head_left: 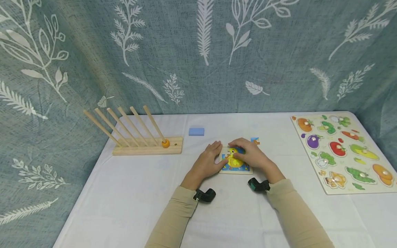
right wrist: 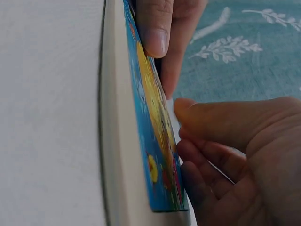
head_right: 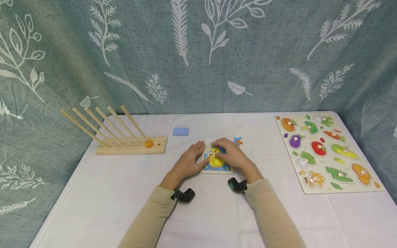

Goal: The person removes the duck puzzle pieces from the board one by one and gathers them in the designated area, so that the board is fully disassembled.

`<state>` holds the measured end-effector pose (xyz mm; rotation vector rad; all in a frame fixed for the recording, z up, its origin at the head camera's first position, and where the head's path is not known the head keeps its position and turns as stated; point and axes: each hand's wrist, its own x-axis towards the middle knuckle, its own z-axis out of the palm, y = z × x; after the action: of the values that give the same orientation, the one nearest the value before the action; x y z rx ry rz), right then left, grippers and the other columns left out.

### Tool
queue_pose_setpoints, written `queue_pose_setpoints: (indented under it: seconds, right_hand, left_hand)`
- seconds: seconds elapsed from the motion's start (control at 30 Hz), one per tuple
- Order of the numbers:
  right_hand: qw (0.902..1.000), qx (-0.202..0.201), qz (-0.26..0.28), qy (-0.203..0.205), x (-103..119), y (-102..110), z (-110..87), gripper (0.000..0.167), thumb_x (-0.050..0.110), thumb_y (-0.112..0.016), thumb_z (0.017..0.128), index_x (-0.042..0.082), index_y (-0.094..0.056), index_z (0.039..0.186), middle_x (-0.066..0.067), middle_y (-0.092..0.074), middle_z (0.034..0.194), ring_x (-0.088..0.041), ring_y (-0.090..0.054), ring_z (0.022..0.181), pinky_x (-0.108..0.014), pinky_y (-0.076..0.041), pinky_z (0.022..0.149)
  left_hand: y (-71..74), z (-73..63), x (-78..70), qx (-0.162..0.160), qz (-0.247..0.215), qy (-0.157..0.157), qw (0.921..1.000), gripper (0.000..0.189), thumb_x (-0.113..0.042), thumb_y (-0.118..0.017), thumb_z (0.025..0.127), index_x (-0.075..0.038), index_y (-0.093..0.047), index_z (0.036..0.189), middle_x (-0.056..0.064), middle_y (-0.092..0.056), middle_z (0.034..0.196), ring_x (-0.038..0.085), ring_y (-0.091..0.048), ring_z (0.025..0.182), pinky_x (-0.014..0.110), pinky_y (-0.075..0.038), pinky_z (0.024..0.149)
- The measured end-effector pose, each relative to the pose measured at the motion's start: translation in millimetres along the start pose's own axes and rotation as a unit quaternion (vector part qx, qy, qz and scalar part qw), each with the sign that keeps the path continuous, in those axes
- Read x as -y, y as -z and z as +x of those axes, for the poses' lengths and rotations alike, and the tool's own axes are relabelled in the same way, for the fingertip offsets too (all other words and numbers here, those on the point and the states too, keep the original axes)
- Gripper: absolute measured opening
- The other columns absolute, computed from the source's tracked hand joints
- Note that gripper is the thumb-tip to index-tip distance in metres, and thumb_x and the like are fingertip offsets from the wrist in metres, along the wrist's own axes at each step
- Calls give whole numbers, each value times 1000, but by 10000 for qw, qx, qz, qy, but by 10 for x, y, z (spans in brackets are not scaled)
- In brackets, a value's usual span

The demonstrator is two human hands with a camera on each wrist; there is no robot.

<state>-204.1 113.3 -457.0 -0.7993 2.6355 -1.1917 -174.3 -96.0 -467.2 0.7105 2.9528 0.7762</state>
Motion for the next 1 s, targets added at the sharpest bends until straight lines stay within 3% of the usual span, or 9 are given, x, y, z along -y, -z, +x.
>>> queue_pose_setpoints:
  seconds: [0.37,0.83,1.0]
  right_hand:
    - [9963,288,-723,366,41,-13,-7,32,7,-62,91,3,-62,122,-17,-50,127,-36,-46,123,-53,-40,106]
    - [9978,211,-562,264,65,-24,23,26,3,-62,89,5,-64,114,-16,-53,125,-36,-46,121,-54,-39,105]
    - [9983,220,-491,202,71,-7,14,32,3,-62,89,5,-62,121,-15,-56,127,-35,-48,123,-54,-40,105]
  left_hand:
    - [11,7,-7,20,32,-10,10000,65,-38,-58,93,3,-41,141,13,-37,150,25,-30,142,37,-25,119]
    - [24,18,-4,-11,49,-39,10000,66,-38,-59,92,3,-42,140,14,-38,149,25,-32,141,37,-25,119]
    - [28,24,-6,-8,13,-66,10000,66,-38,-59,92,4,-42,140,14,-38,149,26,-31,141,37,-25,119]
